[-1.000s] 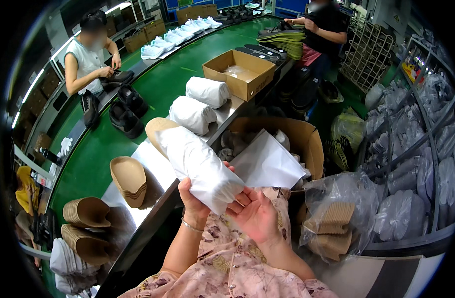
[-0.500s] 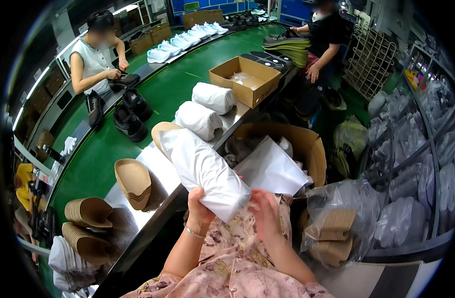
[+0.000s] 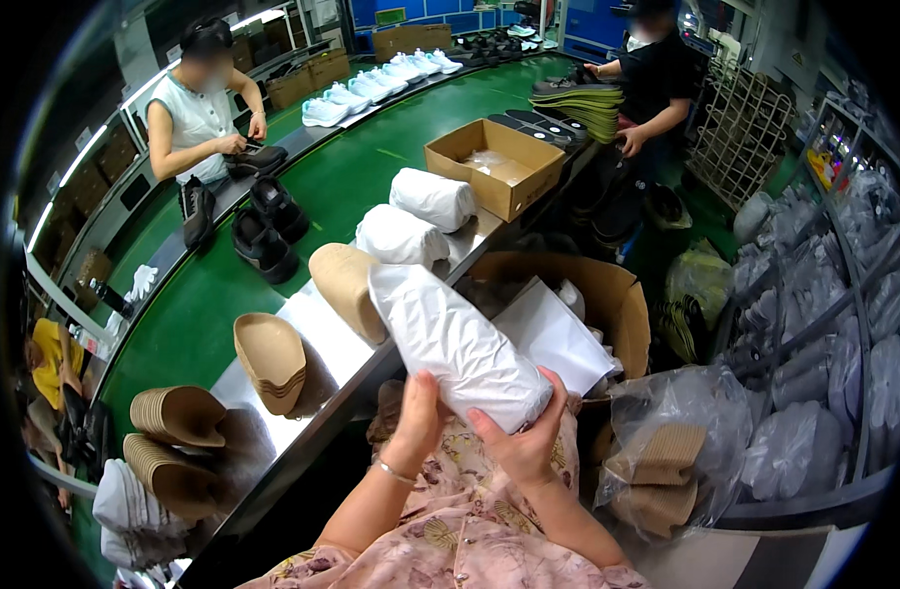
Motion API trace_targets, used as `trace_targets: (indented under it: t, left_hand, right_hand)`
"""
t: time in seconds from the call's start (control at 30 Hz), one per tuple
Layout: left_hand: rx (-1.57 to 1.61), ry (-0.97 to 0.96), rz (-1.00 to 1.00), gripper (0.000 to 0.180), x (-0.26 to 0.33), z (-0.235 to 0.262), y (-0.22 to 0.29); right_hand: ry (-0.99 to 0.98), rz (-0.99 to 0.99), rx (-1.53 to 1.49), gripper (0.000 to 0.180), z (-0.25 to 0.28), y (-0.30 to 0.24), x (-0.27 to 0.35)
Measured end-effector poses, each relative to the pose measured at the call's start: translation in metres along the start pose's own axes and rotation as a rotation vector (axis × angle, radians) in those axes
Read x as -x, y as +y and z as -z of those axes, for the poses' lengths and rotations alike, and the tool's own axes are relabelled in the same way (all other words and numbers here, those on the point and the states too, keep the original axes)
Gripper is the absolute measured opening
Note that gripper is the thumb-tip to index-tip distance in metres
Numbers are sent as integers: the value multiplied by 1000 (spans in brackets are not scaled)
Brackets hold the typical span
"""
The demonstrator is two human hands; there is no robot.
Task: The person wraps individual tan shoe components in white protective paper by hand and places them into a cardboard box on a manufacturing workstation.
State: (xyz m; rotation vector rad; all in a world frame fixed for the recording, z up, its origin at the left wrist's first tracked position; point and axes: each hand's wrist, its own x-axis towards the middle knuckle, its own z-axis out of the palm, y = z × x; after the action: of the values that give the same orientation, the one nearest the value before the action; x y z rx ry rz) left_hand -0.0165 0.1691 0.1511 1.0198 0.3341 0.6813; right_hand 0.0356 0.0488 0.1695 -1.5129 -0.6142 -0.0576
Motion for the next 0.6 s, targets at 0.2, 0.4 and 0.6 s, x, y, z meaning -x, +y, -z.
trace_targets:
  t: [0.2,0.4,0.6]
  left_hand:
    - [-961,144,-466,52,-19,11,43]
    - [-226,205,29,29,-64,19,61]
    - [77,73,370,32,-152,30,107]
  right_hand:
    - [-195,582,422,80,23,1,-31]
    - [-368,651,277,80,20,-7,-57]
    - [-255,98,-124,80,-28,15,-100]
